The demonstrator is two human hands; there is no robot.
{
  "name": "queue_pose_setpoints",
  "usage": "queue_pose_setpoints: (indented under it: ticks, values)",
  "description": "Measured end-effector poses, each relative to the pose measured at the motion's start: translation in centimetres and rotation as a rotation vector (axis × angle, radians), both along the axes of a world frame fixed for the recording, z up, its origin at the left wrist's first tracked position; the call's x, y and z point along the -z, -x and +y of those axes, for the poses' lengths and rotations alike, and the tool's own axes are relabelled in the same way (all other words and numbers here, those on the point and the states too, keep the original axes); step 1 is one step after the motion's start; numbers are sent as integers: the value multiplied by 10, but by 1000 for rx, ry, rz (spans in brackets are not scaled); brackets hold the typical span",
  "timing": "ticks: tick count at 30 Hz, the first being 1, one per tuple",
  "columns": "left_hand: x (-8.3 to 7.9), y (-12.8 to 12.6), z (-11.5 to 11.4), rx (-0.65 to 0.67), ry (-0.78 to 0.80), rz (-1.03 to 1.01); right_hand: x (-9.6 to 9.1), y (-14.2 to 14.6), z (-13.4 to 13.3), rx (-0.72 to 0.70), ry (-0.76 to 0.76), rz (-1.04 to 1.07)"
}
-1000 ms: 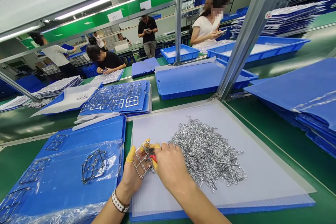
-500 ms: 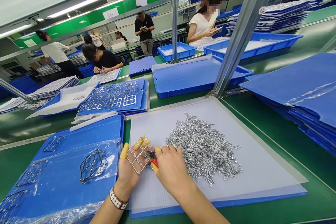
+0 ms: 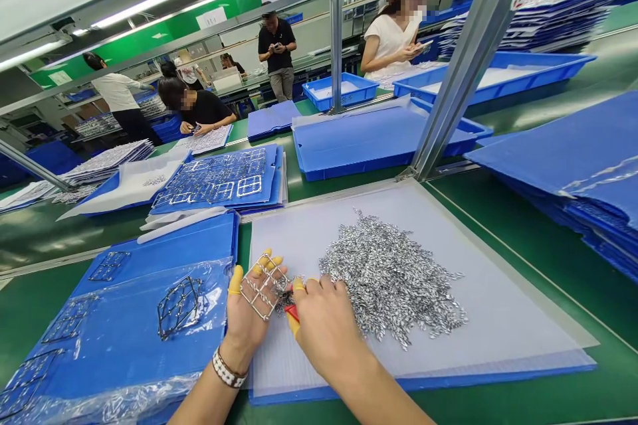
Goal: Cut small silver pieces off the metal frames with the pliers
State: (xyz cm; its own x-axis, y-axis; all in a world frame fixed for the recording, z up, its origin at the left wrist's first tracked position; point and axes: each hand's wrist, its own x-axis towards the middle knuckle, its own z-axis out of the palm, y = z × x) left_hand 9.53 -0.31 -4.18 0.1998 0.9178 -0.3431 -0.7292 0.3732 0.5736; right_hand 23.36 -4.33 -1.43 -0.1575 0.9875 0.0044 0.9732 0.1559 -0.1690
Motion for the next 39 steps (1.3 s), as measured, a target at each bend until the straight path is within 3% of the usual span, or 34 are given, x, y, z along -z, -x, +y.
queue_pose_setpoints:
  ticks: [11,15,17,20,24,26,28,30,32,35,37,39]
  values:
    - [10,-3,-2,-45,-27,49,1,18,3,-37,63,28]
    - [13,0,-1,-43,-72,79,1,12,1,-44,86,49]
    - [15,2,-2,-37,-130,142,1,3,2,-13,85,173]
    - [16,3,-9,5,-384,435,5,-9,8,96,140,674]
    - [15,0,-18,106,-1002,1044,15,-11,22,262,252,1459]
    - [15,-1,-20,126,-1212,1232,17,-9,27,271,240,1608]
    - [15,-2,-20,114,-1283,1328,17,-7,29,226,182,1615]
    - [14,0,-19,78,-1225,1332,14,-8,27,188,75,1520]
    - [12,1,-17,42,-1044,1184,11,-8,21,160,-98,1314]
    - [5,3,-13,43,-561,647,11,-4,10,-66,-351,916]
    - [2,3,-7,105,-248,255,15,4,3,-282,-430,712]
    - [1,4,-1,182,-60,-20,22,14,-2,-427,-477,575]
